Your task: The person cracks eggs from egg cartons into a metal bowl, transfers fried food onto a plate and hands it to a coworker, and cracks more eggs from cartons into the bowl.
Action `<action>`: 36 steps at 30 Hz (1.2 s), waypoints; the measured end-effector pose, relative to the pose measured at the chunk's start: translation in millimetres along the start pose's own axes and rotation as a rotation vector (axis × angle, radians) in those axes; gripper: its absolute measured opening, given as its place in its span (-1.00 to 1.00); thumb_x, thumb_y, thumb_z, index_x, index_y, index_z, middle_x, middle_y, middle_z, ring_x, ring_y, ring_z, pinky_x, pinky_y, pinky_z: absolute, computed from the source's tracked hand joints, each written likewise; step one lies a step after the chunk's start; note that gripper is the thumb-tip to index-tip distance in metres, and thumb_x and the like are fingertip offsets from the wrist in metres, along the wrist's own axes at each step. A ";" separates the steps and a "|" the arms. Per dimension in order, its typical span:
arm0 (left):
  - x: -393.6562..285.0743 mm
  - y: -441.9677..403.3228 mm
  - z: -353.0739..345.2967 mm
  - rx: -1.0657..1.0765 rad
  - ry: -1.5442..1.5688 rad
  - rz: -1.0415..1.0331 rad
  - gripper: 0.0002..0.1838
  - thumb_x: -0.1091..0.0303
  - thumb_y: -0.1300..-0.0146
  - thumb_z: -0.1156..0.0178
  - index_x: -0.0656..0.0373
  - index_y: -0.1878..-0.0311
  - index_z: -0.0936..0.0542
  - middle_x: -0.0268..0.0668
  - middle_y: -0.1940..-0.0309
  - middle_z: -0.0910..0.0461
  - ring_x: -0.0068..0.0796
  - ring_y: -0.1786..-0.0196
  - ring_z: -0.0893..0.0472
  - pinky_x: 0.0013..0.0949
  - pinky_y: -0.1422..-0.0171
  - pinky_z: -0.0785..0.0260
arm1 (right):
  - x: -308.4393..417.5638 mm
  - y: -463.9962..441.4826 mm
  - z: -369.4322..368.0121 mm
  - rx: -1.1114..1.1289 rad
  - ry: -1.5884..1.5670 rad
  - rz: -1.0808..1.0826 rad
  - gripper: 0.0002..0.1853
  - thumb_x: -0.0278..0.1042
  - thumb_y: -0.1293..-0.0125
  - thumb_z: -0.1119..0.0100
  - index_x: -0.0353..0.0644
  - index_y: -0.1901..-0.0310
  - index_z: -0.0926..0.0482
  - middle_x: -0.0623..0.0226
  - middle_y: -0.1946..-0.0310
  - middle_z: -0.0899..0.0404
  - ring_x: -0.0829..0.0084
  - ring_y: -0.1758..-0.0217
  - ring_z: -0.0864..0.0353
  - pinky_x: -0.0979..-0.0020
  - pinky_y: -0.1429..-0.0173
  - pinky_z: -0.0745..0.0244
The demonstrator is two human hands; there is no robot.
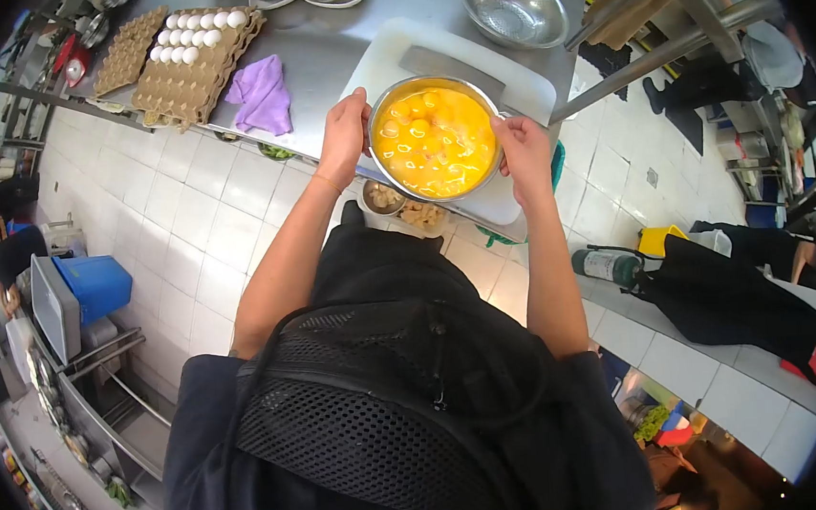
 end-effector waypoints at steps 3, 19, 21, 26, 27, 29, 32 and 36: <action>-1.6 -2.2 -4.5 0.018 -0.045 0.007 -0.54 -0.04 -0.51 -0.03 0.12 0.42 -0.49 -0.45 0.67 -0.39 -0.62 0.67 -0.38 -0.48 0.61 -0.23 | 0.2 13.0 12.1 -0.010 -0.031 -0.025 -0.71 -0.25 -0.36 -0.34 -0.28 0.06 -0.56 0.43 0.51 -0.52 0.64 0.59 -0.44 0.54 0.59 -0.27; -38.9 -57.9 170.2 -0.207 0.006 -0.030 -0.60 -0.02 -0.51 -0.05 0.15 0.10 -0.62 -0.42 0.38 -0.54 -0.58 0.38 -0.53 -0.47 0.26 -0.45 | -187.7 -27.3 223.4 -0.570 0.317 -0.043 -0.67 -0.23 -0.27 -0.39 -0.43 0.23 -0.65 0.17 0.34 -0.67 0.34 0.22 -0.57 0.29 -0.06 -0.47; -57.3 -73.4 202.6 -0.274 -0.067 -0.069 -0.62 0.01 -0.50 -0.06 0.16 0.10 -0.62 -0.42 0.38 -0.55 -0.58 0.38 -0.53 -0.47 0.27 -0.45 | -222.4 -22.5 226.4 -0.596 0.526 -0.061 -0.54 -0.16 -0.23 -0.46 -0.43 0.05 -0.65 0.13 0.25 -0.70 0.31 0.13 -0.60 0.26 -0.13 -0.47; -90.1 -162.6 308.7 -0.454 -0.370 -0.204 -0.69 0.15 -0.41 -0.21 0.22 0.03 -0.63 -0.37 0.30 -0.61 -0.57 0.28 -0.58 -0.48 0.19 -0.45 | -178.3 -2.7 231.2 -0.591 0.412 -0.418 -0.22 -0.64 -0.07 -0.26 -0.21 -0.43 -0.41 -0.08 -0.36 -0.46 0.09 -0.49 -0.38 0.20 -0.54 -0.23; -87.1 -194.4 341.4 -0.559 -0.643 -0.272 -0.62 0.19 -0.30 -0.28 0.29 -0.04 -0.62 -0.25 0.30 -0.66 -0.36 0.24 -0.65 -0.33 0.10 -0.53 | -155.5 0.4 213.8 -0.533 0.558 -0.174 -0.13 -0.69 -0.03 -0.19 -0.18 -0.50 -0.29 -0.07 -0.42 -0.39 0.12 -0.53 -0.33 0.22 -0.56 -0.19; -98.1 -217.6 351.7 -0.619 -0.893 -0.428 -0.59 0.21 -0.26 -0.29 0.28 -0.07 -0.62 -0.16 0.22 -0.67 -0.21 0.20 -0.67 -0.24 0.02 -0.55 | -109.6 6.4 181.3 -0.439 0.772 0.098 0.05 -0.76 0.03 -0.10 -0.11 -0.60 -0.04 -0.04 -0.53 -0.20 0.16 -0.61 -0.17 0.23 -0.62 -0.07; -119.0 -225.0 337.6 -0.607 -1.156 -0.311 -0.56 0.30 -0.16 -0.31 0.21 -0.12 -0.60 0.01 -0.08 -0.55 0.04 -0.14 -0.60 -0.04 -0.15 -0.55 | -12.0 -6.9 123.5 -0.460 0.693 0.365 -0.12 -0.74 -0.07 -0.14 -0.18 -0.52 -0.24 -0.02 -0.36 -0.45 0.21 -0.43 -0.44 0.24 -0.48 -0.30; -111.0 -227.8 328.9 -0.685 -1.262 -0.331 -0.59 0.29 -0.10 -0.36 0.14 -0.03 -0.56 -0.11 -0.02 -0.52 0.04 -0.11 -0.57 0.05 -0.09 -0.56 | 142.3 -17.7 -54.1 -0.393 0.678 0.625 -0.79 -0.47 -0.31 -0.32 -0.33 0.06 -0.68 0.28 0.32 -0.68 0.50 0.27 -0.54 0.42 0.07 -0.48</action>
Point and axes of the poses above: each hand's wrist, its own y-axis away from the middle knuckle, its own z-axis out of the back of the hand, x = y × z, the point moved 5 cm from there along -y, towards the middle knuckle
